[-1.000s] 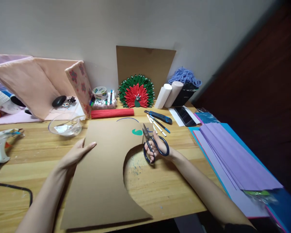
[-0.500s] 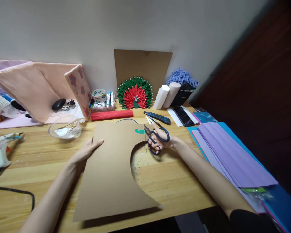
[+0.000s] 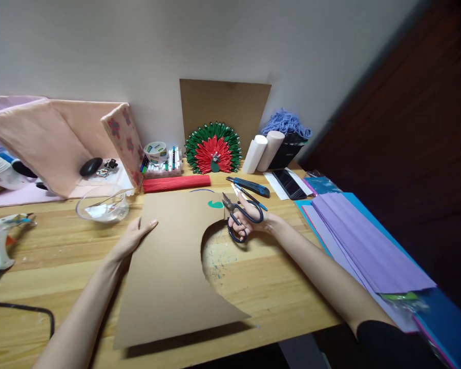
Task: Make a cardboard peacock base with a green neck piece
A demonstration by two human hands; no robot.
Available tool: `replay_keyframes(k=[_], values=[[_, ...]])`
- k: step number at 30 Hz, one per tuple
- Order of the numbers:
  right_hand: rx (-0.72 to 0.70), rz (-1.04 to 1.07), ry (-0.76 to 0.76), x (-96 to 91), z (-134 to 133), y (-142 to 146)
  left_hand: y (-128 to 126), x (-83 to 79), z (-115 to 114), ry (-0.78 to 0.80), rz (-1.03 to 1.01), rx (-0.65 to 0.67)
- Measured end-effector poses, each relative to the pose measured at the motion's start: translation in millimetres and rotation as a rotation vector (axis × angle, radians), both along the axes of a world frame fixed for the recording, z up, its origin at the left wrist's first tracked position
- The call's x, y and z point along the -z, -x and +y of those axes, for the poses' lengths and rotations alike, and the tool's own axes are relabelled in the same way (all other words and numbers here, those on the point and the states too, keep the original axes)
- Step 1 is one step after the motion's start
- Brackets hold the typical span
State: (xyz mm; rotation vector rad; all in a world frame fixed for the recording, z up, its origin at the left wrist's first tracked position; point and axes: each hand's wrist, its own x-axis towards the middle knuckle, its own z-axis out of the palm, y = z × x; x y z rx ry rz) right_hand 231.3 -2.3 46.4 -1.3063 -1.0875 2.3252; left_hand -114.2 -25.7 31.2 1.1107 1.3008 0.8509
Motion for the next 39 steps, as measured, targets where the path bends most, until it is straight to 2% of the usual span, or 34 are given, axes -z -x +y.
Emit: replay_keyframes(k=[11, 16, 21, 23, 27, 32, 37, 39], values=[[0.001, -0.01, 0.0, -12.8, -7, 2, 1, -1.8, -3, -0.089, -0.036, -0.058], [-0.043, -0.013, 0.031, -14.8, -4, 1, 3, -7.8, -6, -0.052, -0.004, -0.05], [-0.069, -0.123, -0.073, -12.2, 3, 7, 5, -3.9, -10, -0.054, -0.015, -0.017], [-0.029, -0.167, -0.134, -9.2, 3, 11, 5, -2.1, -10, -0.042, -0.023, -0.006], [0.138, -0.179, -0.296, -1.6, 1, 21, 2, -1.9, -10, -0.026, -0.045, -0.036], [0.204, -0.173, -0.348, 9.0, -1, 29, -1, -5.5, -12, 0.03, -0.063, -0.053], [0.347, -0.35, -0.45, 13.3, 0, 27, 1, -9.1, -13, 0.028, -0.065, -0.024], [0.388, -0.337, -0.472, 13.0, 2, 21, 2, -9.9, -12, 0.031, -0.052, -0.041]])
